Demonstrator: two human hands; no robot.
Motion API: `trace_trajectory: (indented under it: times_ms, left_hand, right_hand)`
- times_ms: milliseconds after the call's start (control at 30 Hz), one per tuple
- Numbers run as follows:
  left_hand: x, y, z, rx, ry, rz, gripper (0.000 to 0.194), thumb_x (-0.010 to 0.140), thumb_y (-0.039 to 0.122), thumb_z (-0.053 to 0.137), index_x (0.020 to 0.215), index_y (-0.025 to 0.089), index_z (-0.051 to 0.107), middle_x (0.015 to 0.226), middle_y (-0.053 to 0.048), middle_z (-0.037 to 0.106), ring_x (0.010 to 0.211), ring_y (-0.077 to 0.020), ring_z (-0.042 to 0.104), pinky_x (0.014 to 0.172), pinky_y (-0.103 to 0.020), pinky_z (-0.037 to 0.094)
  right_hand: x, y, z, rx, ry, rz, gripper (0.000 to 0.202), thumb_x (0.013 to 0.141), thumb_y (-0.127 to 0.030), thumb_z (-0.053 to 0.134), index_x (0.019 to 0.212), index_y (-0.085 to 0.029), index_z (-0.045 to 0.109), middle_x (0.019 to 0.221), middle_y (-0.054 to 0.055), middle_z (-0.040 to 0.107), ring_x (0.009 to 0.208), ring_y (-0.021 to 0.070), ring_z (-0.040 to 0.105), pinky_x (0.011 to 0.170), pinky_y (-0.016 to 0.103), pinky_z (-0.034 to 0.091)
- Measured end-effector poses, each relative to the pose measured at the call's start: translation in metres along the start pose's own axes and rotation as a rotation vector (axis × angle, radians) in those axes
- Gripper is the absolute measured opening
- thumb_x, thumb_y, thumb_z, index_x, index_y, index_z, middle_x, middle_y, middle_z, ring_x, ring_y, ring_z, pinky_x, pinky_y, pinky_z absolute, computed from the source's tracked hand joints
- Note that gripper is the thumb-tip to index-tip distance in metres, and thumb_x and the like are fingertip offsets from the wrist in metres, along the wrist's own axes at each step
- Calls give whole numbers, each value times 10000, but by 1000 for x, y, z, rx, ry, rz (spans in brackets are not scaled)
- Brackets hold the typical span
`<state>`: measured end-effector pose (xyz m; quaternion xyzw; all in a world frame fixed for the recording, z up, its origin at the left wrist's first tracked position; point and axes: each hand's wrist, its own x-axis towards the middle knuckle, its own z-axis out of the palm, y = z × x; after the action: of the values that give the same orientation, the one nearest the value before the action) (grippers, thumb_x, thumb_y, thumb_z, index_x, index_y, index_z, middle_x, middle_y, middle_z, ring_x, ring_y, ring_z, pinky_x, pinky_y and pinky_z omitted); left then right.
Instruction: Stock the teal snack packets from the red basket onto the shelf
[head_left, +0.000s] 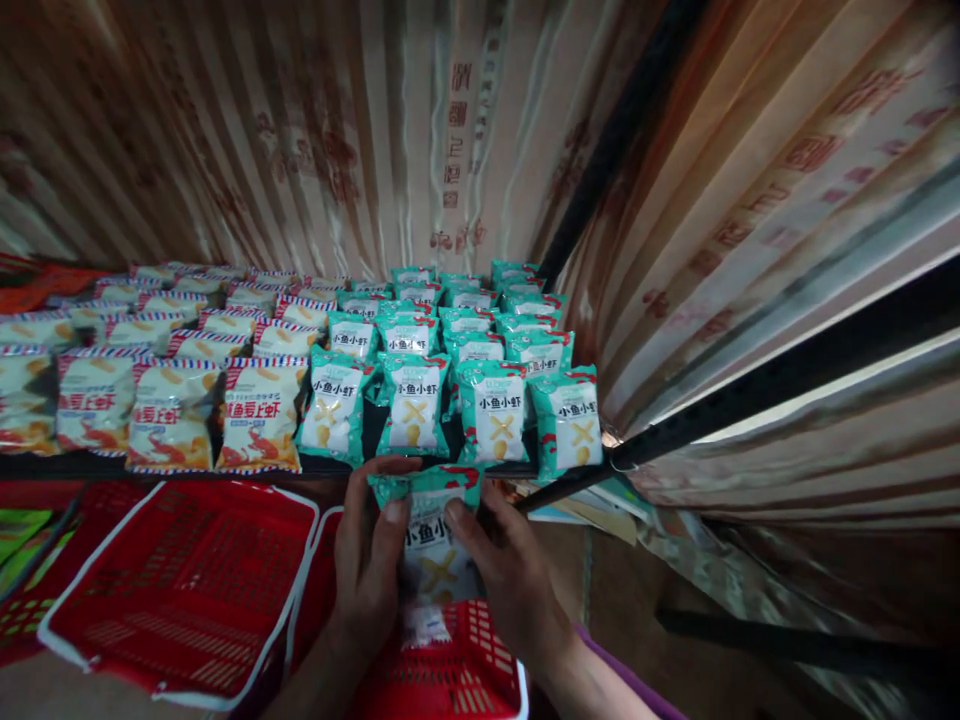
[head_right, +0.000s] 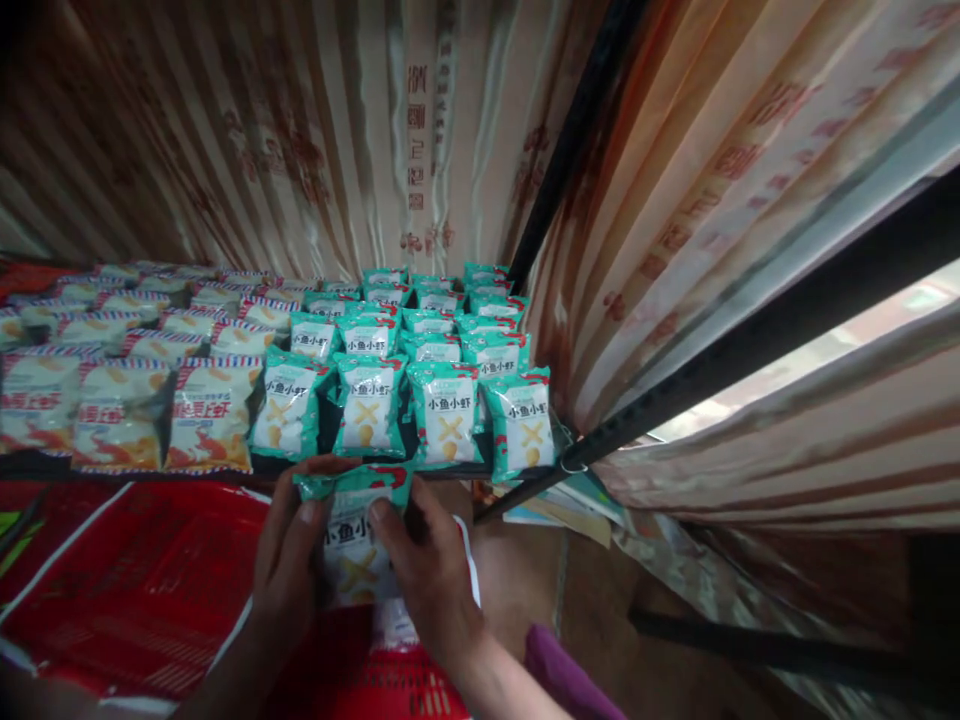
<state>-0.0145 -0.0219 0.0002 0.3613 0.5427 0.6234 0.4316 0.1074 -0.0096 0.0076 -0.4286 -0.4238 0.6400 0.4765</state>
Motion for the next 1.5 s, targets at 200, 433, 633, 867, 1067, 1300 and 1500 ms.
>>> trace_trajectory:
  times_ms: [200,433,633,867,1067,1300,1500]
  left_hand:
    - [-3,-1,4,154,-75,-68,322,735,480,616,897,203,633,798,-36,673,757,-204,606,684,-274,485]
    - [-18,-17,-3,97,-115,-220,338,750,516,585,658,191,568,589,23,531,576,-132,482,539,-225,415]
    - [-18,-15,-1,106,65,-205,402,697,559,615,586,174,578,553,27,519,556,-122,446,511,-219,369]
    - [-14,-8,-12,237,174,-65,369,743,495,602,557,178,576,526,32,528,549,-116,442,534,-214,364]
    - [-3,-8,-20,240,327,-18,365,803,492,531,617,179,567,568,27,545,553,-112,447,523,-211,383]
    - [1,1,-22,216,345,14,357,824,494,505,663,181,567,604,16,564,564,-117,474,522,-215,400]
    - [1,9,-30,310,334,110,369,824,438,517,558,185,488,522,47,458,527,-94,374,513,-209,341]
  right_hand:
    - [-2,-5,-21,-110,32,-27,403,775,-507,651,1058,-221,633,954,36,710,899,231,651,753,319,543]
    - [-24,11,-30,-277,-12,133,480,742,-601,626,1005,-201,657,845,29,722,757,230,665,659,305,543]
    - [-30,22,-42,-49,-212,148,654,733,-559,673,1281,-260,480,1167,51,654,1028,245,631,879,368,511]
    - [-30,23,-40,29,-282,197,682,670,-449,772,1249,-218,495,1205,97,629,1092,271,604,942,423,482]
    - [-32,29,-28,177,-198,334,517,628,-332,829,1071,-198,599,904,32,690,708,151,659,619,269,561]
    - [-34,37,-8,388,-40,353,296,556,-275,876,730,-166,662,642,-30,616,539,76,555,547,209,525]
    - [-44,29,-8,307,-116,317,304,588,-315,854,783,-163,677,676,-12,650,536,83,553,486,188,486]
